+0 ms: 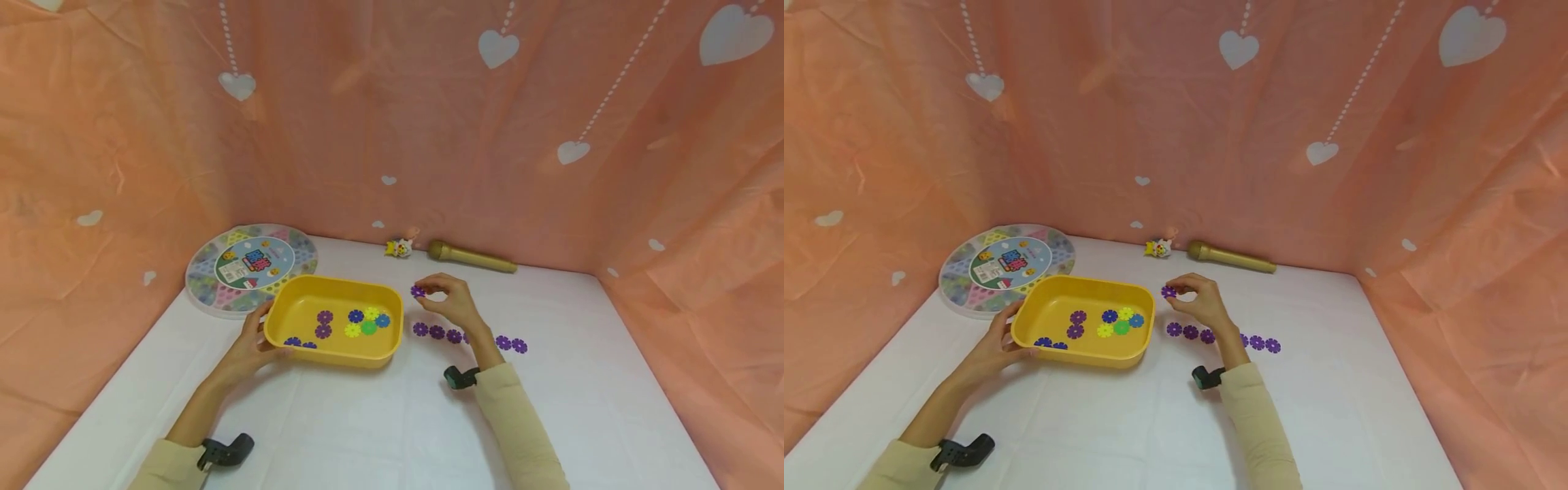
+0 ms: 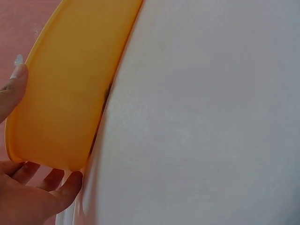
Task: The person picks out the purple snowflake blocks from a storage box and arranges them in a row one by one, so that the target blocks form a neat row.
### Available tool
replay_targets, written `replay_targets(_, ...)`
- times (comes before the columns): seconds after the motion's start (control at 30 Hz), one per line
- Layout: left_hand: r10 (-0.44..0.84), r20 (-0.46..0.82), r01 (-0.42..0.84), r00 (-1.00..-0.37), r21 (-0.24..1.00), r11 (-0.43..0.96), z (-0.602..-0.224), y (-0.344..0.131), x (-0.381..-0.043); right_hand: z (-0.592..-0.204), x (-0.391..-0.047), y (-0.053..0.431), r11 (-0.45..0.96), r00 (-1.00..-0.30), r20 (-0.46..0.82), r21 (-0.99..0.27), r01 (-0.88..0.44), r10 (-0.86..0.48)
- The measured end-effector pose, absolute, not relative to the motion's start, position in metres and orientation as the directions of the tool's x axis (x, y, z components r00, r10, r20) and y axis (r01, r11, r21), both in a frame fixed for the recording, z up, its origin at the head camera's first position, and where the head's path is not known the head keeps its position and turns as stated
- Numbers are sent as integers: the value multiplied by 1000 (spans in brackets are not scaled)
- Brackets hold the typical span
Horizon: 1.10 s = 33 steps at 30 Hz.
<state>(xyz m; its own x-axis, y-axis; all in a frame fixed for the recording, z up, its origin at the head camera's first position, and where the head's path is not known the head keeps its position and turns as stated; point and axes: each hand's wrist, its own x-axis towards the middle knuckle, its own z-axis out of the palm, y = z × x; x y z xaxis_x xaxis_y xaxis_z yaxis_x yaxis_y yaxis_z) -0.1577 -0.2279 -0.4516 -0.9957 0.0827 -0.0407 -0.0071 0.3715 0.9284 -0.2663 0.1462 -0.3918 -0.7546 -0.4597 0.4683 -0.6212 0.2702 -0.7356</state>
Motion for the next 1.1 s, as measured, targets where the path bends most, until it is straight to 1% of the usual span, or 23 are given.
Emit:
replay_targets(0.17,85,-44,-10,-995,932,364,-451,-225,-157,-400,-255,208,351,-829,458,-755,-554,-322)
replay_targets(0.27,87,-44,-10,-995,933,360,-451,-225,-157,-407,-248,244,412,-851,462,-744,-525,-250)
replay_targets(0.37,91,-43,-8,-995,932,362,-450,-225,-158,-421,-245,281,480,-867,468,-729,-489,-172)
replay_targets(0.47,94,-38,-1,-995,929,370,-451,-226,-160,-437,-240,313,579,-897,432,-710,-402,-93)
replay_targets(0.53,101,-29,11,-995,929,370,-452,-227,-160,-446,-235,330,638,-928,370,-704,-310,-42)
replay_targets(0.63,112,-11,31,-994,930,365,-452,-227,-160,-452,-227,346,699,-967,255,-694,-173,14)
replay_targets(0.73,116,-5,38,-993,930,366,-453,-227,-160,-456,-223,356,737,-983,181,-667,-104,25)
replay_targets(0.9,105,-26,16,-994,927,374,-453,-227,-159,-460,-221,361,791,-990,141,-605,-92,-7)
replay_targets(1.1,112,-2,39,-994,930,365,-454,-229,-158,-463,-221,359,798,-989,149,-594,-107,-22)
